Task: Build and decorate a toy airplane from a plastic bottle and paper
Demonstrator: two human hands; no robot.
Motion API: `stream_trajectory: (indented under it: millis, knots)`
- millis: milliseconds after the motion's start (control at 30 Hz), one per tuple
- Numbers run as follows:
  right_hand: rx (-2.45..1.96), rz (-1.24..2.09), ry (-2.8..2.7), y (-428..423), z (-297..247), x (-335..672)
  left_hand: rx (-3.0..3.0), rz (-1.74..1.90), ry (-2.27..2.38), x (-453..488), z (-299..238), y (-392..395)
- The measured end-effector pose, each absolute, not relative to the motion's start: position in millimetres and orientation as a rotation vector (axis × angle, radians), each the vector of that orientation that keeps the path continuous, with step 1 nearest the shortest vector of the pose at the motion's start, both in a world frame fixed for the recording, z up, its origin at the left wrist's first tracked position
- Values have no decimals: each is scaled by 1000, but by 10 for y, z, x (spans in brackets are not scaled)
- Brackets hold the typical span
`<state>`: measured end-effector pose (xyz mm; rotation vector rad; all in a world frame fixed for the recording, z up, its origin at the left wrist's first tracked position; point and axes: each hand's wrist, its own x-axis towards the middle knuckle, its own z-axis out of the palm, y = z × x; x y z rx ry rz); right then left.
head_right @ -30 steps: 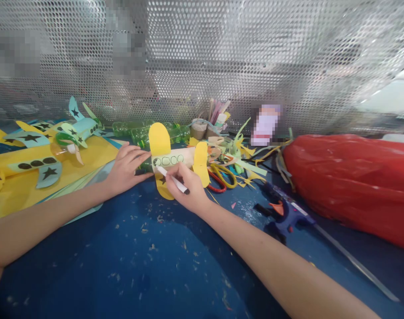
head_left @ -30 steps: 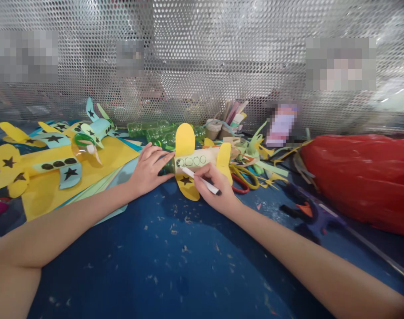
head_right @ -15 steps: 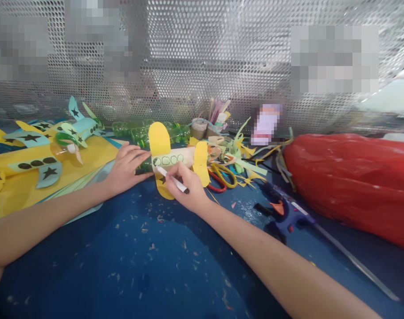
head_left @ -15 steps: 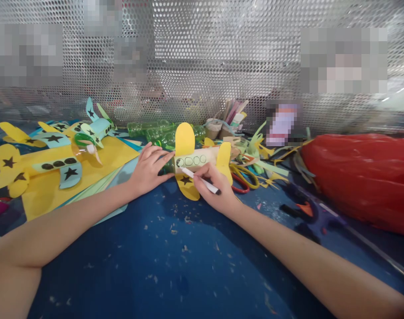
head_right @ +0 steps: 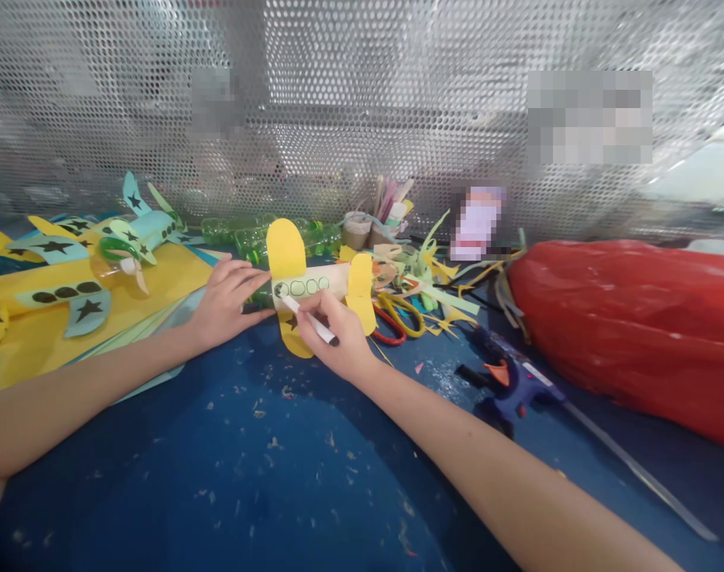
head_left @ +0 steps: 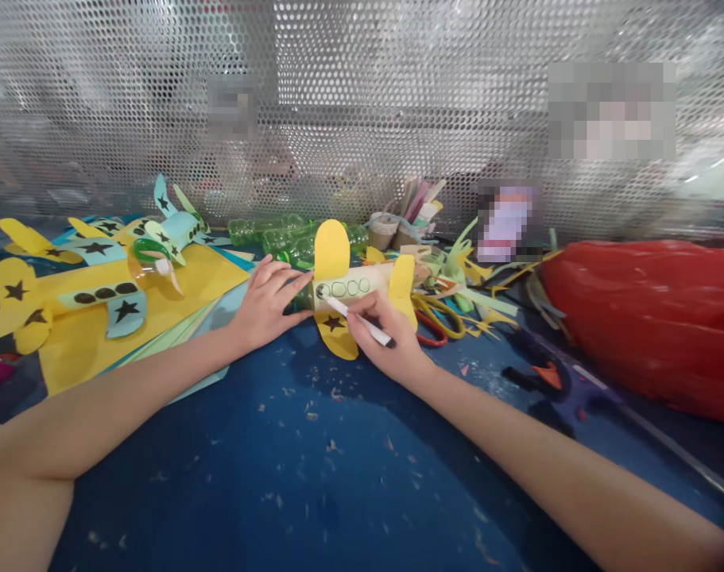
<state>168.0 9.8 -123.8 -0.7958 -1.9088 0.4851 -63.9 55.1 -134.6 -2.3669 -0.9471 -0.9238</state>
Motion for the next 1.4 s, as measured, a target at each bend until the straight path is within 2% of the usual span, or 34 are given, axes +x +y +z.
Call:
stream_trajectory:
  millis: [1400]
  knots:
    - [-802, 509, -1911, 90, -1244, 1683, -2390, -936, -962, -642, -1352, 555]
